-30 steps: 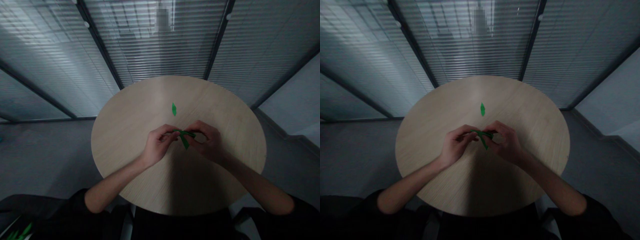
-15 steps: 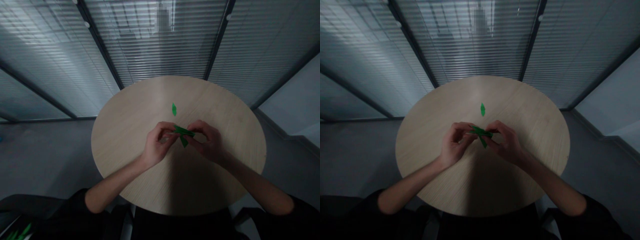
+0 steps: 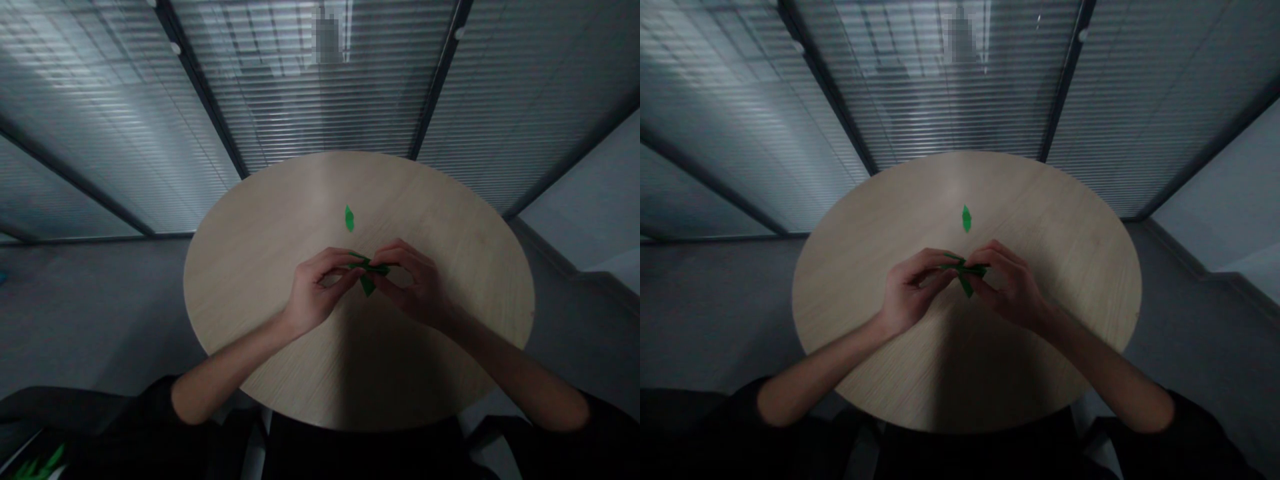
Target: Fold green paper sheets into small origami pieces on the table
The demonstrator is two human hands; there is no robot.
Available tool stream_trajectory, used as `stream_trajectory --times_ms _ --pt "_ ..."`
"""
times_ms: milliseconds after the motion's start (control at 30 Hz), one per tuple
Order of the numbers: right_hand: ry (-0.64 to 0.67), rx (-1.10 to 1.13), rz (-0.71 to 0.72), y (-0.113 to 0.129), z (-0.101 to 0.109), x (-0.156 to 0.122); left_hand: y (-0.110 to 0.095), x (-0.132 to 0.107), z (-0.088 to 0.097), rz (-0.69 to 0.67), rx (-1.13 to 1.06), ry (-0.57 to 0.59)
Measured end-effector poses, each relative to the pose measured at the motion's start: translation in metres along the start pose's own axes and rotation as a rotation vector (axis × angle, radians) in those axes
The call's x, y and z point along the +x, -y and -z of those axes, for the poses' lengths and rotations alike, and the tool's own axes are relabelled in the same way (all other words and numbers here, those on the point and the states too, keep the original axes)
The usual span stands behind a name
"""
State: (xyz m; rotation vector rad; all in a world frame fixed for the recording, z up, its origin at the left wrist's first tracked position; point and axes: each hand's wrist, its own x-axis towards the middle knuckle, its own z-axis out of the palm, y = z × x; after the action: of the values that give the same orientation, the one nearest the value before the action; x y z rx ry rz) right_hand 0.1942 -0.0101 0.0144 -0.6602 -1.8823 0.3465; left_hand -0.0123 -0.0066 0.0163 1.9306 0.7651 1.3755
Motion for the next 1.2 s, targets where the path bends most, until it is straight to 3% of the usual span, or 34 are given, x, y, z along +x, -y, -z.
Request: stream_trajectory --times_ms 300,667,1200 --pt "0.023 0.012 -0.062 0.001 -0.001 -0.002 0.000 -0.001 -0.003 -0.023 -0.011 0.010" --pt "0.021 0.012 -0.067 0.001 -0.001 -0.002 -0.001 -0.002 -0.008 0.284 -0.310 -0.032" --pt "-0.022 0.013 -0.069 0.008 -0.003 -0.002 -0.002 -0.001 -0.012 0.357 -0.395 -0.130"
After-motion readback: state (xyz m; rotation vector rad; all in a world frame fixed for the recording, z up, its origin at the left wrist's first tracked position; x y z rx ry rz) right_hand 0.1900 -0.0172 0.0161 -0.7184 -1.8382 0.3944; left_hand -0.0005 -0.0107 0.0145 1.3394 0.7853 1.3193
